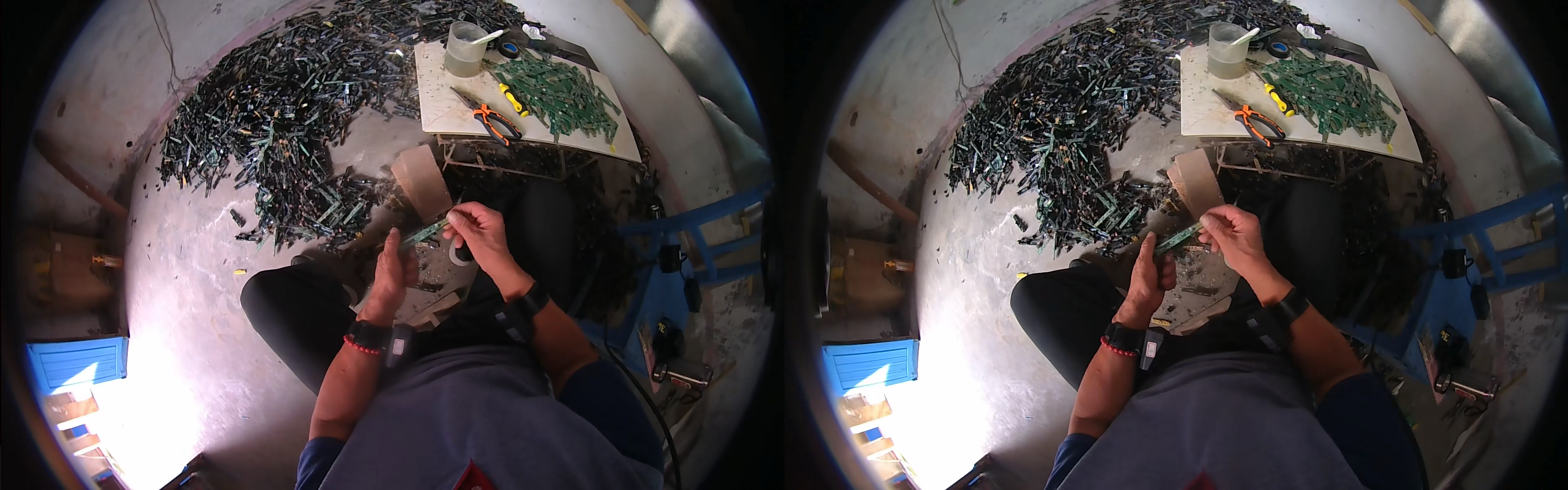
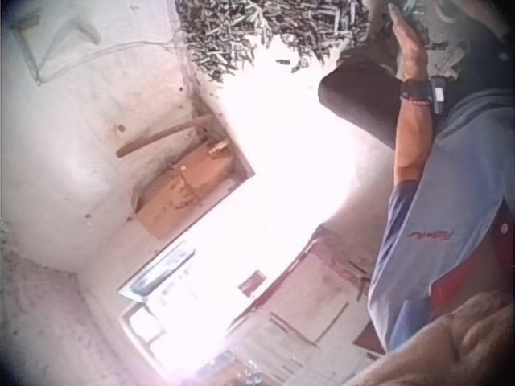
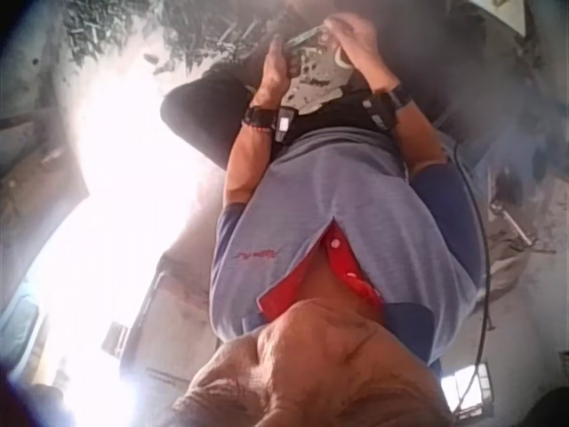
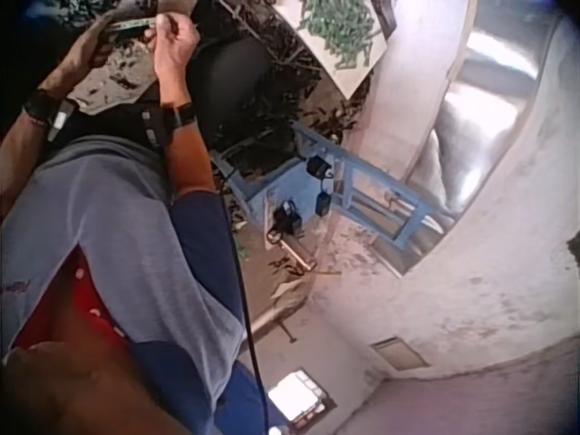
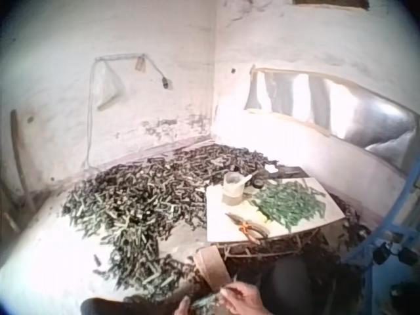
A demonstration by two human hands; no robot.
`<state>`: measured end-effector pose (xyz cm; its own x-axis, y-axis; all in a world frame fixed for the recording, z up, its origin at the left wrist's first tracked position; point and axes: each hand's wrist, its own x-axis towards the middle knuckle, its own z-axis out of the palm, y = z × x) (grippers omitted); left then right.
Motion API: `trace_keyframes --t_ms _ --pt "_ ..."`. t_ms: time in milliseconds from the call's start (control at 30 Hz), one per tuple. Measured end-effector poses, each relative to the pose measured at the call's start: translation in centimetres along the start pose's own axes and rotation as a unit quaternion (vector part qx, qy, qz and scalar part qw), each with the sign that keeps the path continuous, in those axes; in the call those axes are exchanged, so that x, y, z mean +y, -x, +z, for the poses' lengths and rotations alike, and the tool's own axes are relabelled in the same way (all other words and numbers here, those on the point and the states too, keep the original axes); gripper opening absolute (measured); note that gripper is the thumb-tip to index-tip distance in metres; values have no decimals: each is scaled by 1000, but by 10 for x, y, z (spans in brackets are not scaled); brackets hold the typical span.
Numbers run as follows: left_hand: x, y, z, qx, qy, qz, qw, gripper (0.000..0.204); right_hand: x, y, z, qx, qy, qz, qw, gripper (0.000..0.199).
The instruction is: The person sits on the floor and uses pliers and a screwdriver to remove components from a green circuit board. The person places the removed components onto a nearby table and discards the board into a pile of debris.
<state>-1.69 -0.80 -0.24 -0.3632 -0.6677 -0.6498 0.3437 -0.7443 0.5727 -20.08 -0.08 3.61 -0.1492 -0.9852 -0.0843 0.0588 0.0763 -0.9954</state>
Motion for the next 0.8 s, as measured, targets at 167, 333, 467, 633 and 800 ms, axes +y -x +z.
trace_keyframes --t_ms 167,333,467,633,800 --pt "9 13 15 -34 5 -36 999 49 4 -4 -3 36 -4 -5 999 14" --pt "7 12 15 -66 15 -36 997 46 -1 -1 4 43 76 -55 995 13" --pt "4 9 13 -67 14 -39 997 44 8 -1 1 11 78 -75 994 18" --pt "2 8 14 -63 3 -36 997 44 14 1 4 -1 37 -89 995 25" --pt "4 12 17 -62 -16 -24 998 43 14 -1 0 -16 -24 -48 998 26"
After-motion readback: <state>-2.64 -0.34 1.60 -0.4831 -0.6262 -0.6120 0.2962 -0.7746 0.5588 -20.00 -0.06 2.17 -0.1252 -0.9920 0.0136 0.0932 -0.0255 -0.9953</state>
